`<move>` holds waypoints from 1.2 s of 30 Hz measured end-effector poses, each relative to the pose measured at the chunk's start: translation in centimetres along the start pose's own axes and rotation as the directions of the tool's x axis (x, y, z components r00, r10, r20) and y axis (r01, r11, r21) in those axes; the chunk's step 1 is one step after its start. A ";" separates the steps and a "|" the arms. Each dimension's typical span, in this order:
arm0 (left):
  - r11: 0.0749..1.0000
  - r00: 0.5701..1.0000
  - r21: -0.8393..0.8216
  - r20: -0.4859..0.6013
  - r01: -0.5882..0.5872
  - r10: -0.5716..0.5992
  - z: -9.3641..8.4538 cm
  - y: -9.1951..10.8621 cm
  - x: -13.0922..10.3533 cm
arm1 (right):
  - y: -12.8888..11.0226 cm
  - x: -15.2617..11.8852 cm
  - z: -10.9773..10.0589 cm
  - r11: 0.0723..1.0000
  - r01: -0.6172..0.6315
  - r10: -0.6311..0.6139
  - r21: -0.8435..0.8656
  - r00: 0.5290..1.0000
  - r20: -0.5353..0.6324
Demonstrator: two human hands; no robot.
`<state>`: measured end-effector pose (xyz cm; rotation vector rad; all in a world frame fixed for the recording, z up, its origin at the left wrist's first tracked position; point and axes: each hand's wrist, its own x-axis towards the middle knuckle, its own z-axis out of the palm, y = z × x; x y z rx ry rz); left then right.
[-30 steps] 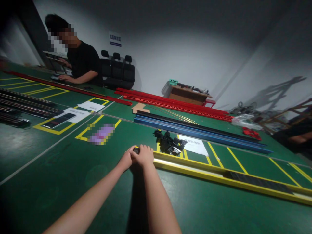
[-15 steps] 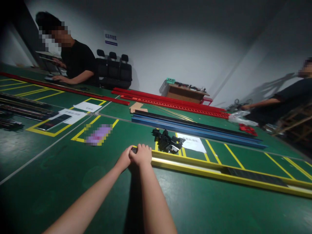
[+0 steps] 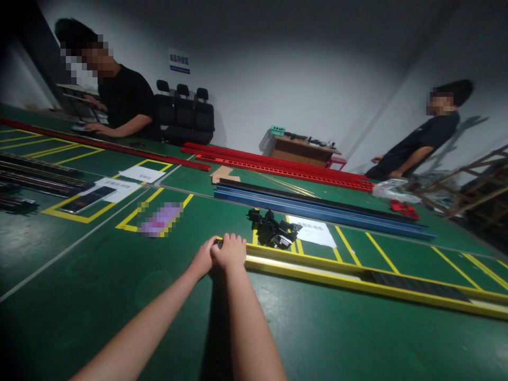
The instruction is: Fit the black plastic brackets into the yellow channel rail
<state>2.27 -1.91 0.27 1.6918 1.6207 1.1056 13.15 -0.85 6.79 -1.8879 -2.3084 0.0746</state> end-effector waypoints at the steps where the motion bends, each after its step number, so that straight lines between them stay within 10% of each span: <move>1: 1.000 1.000 -0.007 -0.001 0.002 -0.002 0.0 0.1 0.0 | 0.0 0.0 0.0 1.000 -0.003 0.003 0.001 1.000 0.006; 36: 0.999 0.999 0.002 -0.012 -0.037 0.037 0.1 -0.1 -0.1 | 0.1 0.4 0.6 0.999 -0.025 0.025 0.020 1.000 -0.009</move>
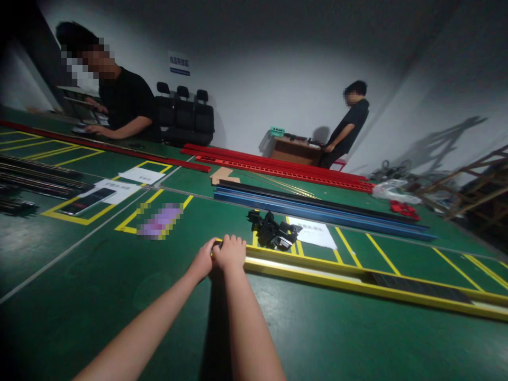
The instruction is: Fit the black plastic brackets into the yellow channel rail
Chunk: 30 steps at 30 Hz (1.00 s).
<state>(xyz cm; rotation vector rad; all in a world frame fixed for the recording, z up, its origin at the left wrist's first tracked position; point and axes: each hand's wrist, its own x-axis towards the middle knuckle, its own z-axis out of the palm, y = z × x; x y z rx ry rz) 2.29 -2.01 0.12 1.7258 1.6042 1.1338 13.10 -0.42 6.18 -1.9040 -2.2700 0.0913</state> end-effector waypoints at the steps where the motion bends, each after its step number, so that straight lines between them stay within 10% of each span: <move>1: 1.000 1.000 0.002 0.002 0.000 0.000 0.0 0.0 0.0 | 0.0 0.0 0.0 1.000 0.003 -0.003 -0.001 1.000 -0.003; 30: 1.000 1.000 -0.013 0.003 0.002 -0.002 0.0 0.1 0.0 | 0.1 0.1 0.1 1.000 -0.005 0.005 -0.001 1.000 0.000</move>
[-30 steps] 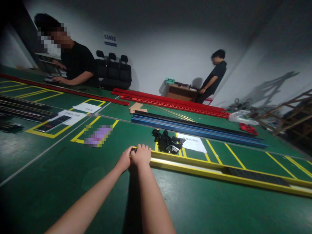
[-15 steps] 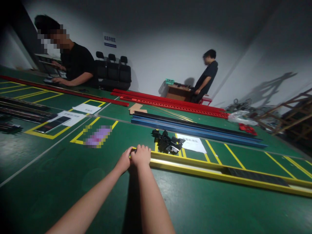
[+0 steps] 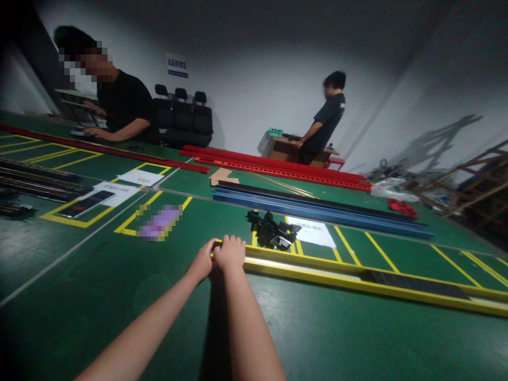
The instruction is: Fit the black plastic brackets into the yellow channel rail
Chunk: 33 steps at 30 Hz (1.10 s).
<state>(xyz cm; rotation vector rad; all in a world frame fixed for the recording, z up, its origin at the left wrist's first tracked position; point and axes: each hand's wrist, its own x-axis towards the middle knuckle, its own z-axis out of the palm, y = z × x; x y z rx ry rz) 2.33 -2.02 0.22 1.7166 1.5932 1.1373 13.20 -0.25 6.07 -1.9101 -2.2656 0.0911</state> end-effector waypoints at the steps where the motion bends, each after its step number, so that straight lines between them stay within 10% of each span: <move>1: 1.000 1.000 0.004 0.001 -0.003 0.003 0.0 -0.1 0.0 | 0.0 0.0 0.0 1.000 0.000 0.000 -0.001 1.000 0.003; 33: 1.000 1.000 0.023 -0.003 0.015 -0.014 0.2 -0.1 0.0 | 0.1 0.1 0.4 1.000 0.007 -0.007 -0.025 1.000 -0.025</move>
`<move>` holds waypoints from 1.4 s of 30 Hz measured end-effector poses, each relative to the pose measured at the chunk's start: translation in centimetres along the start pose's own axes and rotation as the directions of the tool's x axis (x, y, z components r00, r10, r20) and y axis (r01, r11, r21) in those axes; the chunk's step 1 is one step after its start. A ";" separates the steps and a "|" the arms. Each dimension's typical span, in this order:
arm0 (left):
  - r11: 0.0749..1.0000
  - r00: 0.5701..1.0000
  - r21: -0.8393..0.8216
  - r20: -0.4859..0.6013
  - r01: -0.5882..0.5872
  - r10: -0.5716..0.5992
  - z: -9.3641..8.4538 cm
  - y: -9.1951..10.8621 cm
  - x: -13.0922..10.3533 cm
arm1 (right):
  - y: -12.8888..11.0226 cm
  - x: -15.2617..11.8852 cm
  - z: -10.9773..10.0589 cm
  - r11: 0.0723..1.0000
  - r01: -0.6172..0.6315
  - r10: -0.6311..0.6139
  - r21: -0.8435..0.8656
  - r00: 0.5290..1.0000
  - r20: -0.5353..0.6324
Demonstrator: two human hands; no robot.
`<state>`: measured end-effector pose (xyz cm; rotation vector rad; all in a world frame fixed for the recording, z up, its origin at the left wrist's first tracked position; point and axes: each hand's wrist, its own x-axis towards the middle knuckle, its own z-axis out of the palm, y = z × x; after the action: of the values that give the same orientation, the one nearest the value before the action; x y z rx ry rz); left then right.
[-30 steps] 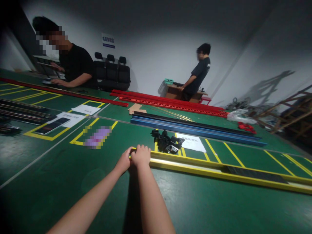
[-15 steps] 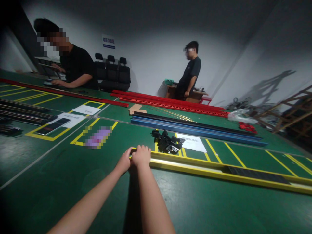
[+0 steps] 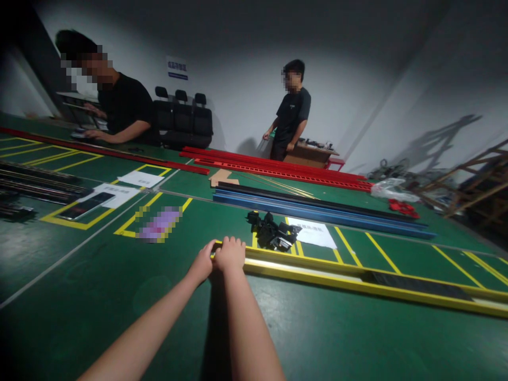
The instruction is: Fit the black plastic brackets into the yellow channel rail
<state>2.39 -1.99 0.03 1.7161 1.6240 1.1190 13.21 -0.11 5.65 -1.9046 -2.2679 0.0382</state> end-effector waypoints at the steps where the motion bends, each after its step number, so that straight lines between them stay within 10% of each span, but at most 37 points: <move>1: 1.000 1.000 0.000 0.000 0.002 -0.002 0.0 0.0 0.0 | 0.0 0.0 0.0 1.000 -0.001 0.001 0.000 1.000 -0.003; 42: 1.000 1.000 0.006 0.018 -0.002 0.002 0.0 -0.3 0.0 | 0.5 0.1 -0.7 0.999 0.027 -0.030 0.039 0.997 0.066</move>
<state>2.25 -1.99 -0.19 1.7275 1.6164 1.0973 13.77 0.00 6.28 -1.8787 -2.3191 0.1416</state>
